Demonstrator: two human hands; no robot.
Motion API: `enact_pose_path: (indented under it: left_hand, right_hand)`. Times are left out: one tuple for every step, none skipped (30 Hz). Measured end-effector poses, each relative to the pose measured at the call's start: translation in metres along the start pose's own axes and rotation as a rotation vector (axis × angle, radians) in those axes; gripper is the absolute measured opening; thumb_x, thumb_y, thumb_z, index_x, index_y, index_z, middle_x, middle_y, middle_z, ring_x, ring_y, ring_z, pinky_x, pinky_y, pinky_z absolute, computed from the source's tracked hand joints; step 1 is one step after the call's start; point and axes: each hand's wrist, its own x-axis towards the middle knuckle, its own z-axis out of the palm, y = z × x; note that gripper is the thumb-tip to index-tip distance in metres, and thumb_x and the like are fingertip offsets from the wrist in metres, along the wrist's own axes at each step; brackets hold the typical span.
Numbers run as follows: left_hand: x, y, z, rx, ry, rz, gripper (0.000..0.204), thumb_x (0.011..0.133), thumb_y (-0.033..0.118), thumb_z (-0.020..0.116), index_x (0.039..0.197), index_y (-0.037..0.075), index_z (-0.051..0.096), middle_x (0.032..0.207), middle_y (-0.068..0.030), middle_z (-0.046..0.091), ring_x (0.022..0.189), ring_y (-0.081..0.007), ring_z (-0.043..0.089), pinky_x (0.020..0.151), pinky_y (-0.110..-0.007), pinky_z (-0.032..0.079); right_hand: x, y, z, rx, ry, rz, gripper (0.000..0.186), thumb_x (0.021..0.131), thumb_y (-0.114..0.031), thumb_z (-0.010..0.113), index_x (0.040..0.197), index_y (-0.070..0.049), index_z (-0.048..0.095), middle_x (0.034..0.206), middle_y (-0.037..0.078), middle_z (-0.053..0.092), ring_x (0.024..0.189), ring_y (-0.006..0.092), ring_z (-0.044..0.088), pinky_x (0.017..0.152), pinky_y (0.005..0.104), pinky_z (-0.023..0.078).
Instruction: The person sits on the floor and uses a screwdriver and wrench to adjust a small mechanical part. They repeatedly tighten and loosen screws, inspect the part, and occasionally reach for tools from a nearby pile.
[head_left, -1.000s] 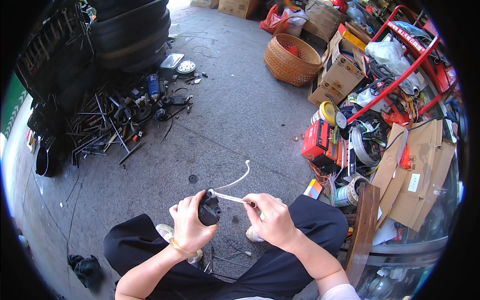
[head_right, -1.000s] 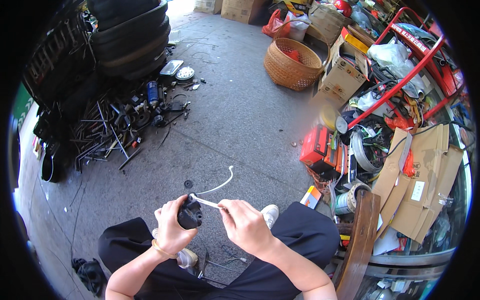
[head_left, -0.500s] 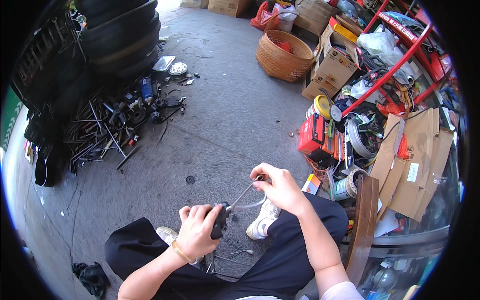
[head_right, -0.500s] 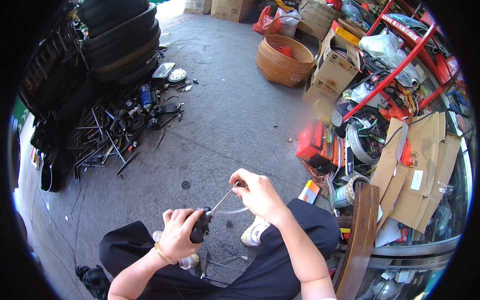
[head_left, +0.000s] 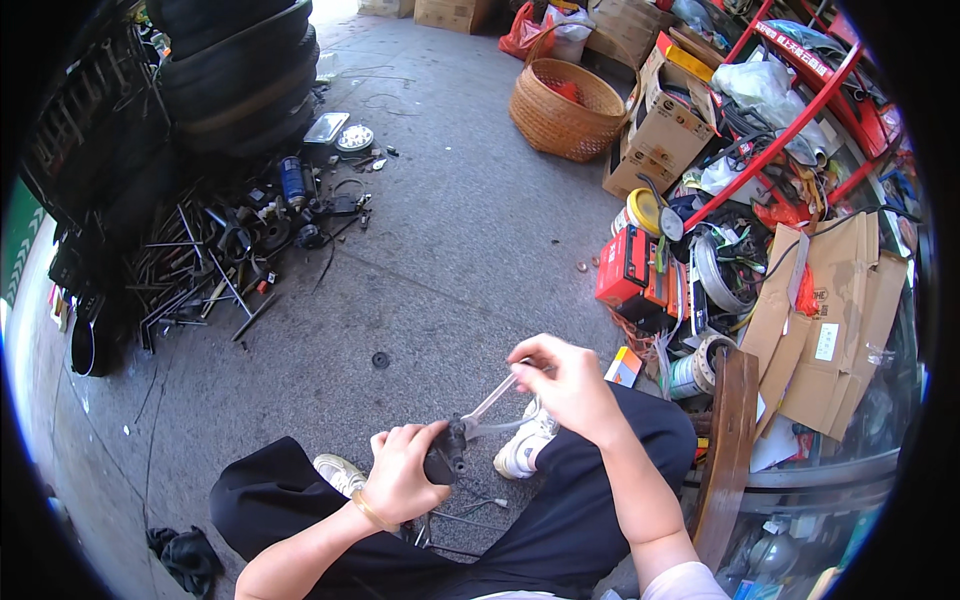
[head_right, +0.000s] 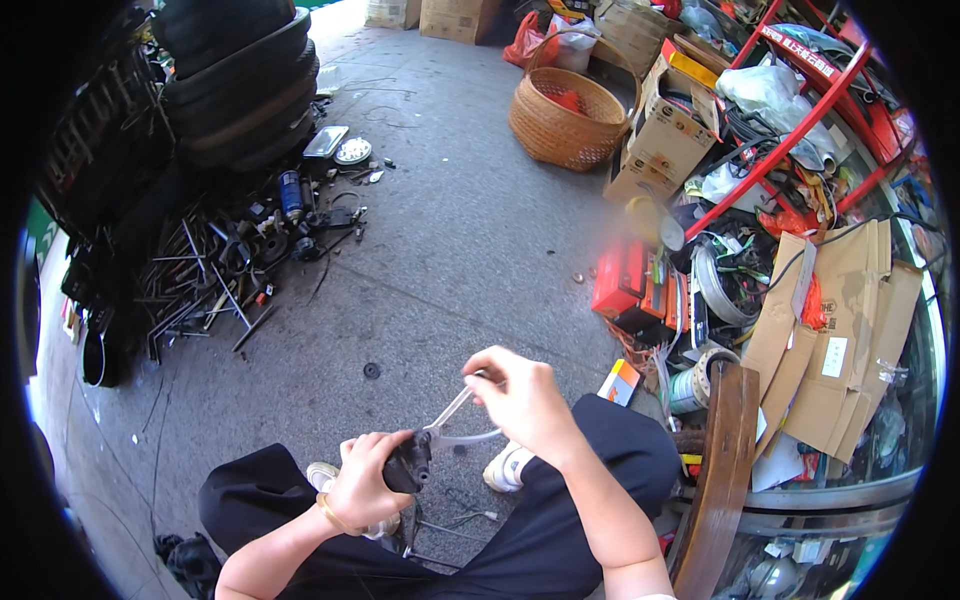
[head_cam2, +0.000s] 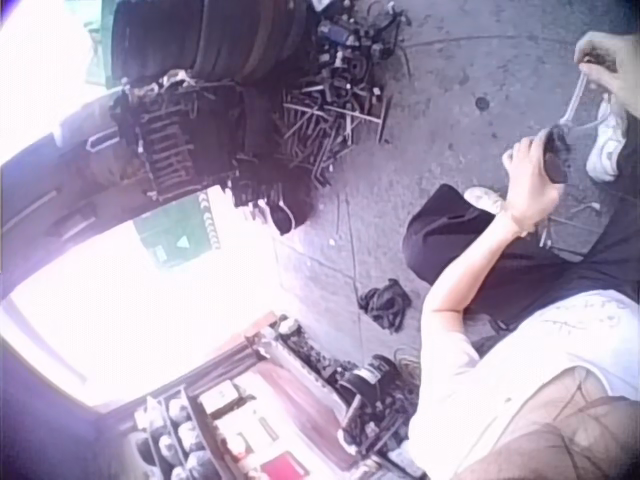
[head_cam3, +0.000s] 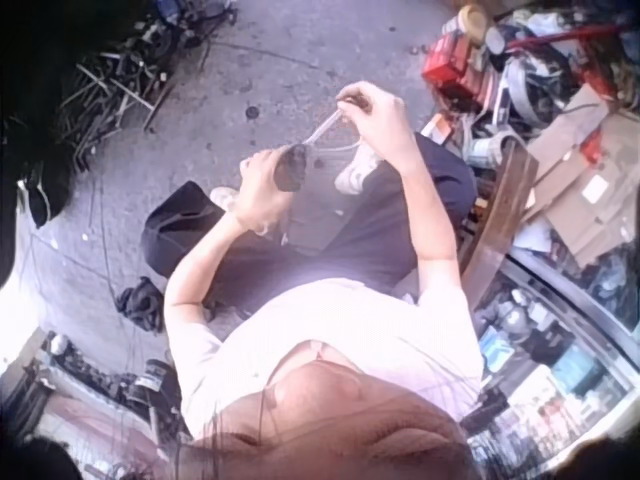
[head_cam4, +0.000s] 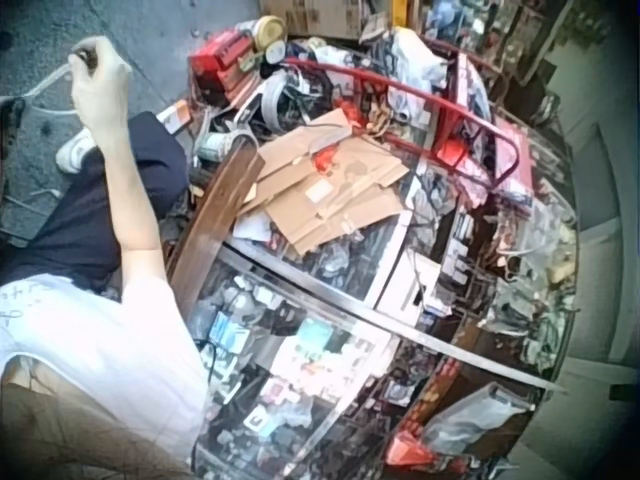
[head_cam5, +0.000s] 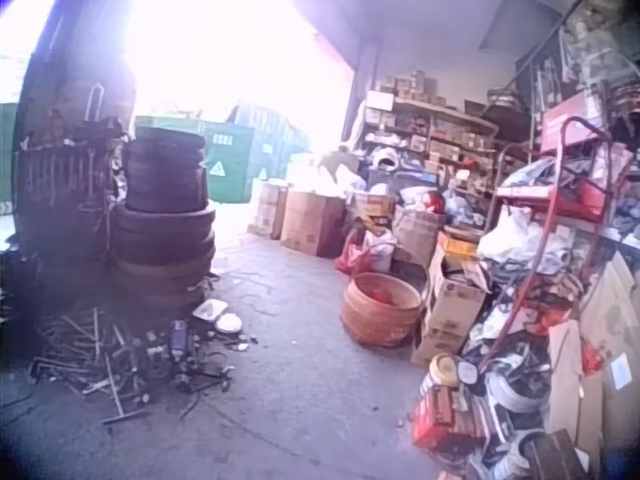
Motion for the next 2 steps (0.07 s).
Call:
enact_pose_path:
  left_hand:
    - [0.0012, -0.0004, -0.0005, -0.051, 0.024, -0.032, 0.068, 0.054, 0.017, 0.066, 0.117, 0.004, 0.046, 0.101, -0.0112, 0.051, 0.099, -0.0263, 0.047, 0.088, -0.043, 0.026]
    - [0.0019, -0.0005, -0.0003, -0.053, 0.027, -0.032, 0.068, 0.054, 0.017, 0.066, 0.117, 0.004, 0.046, 0.101, -0.0112, 0.051, 0.099, -0.0263, 0.047, 0.088, -0.043, 0.026]
  right_hand:
    - [-0.0012, 0.0058, -0.0037, 0.088, 0.048, -0.003, 0.010, 0.082, -0.004, 0.056, 0.090, -0.002, 0.059, 0.075, 0.008, 0.063, 0.068, 0.0117, 0.061, 0.063, 0.0227, 0.050]
    - [-0.0040, 0.0079, -0.0074, 0.153, 0.080, -0.037, 0.011, 0.082, -0.004, 0.056, 0.092, -0.004, 0.060, 0.079, 0.009, 0.063, 0.069, 0.0131, 0.062, 0.063, 0.0231, 0.050]
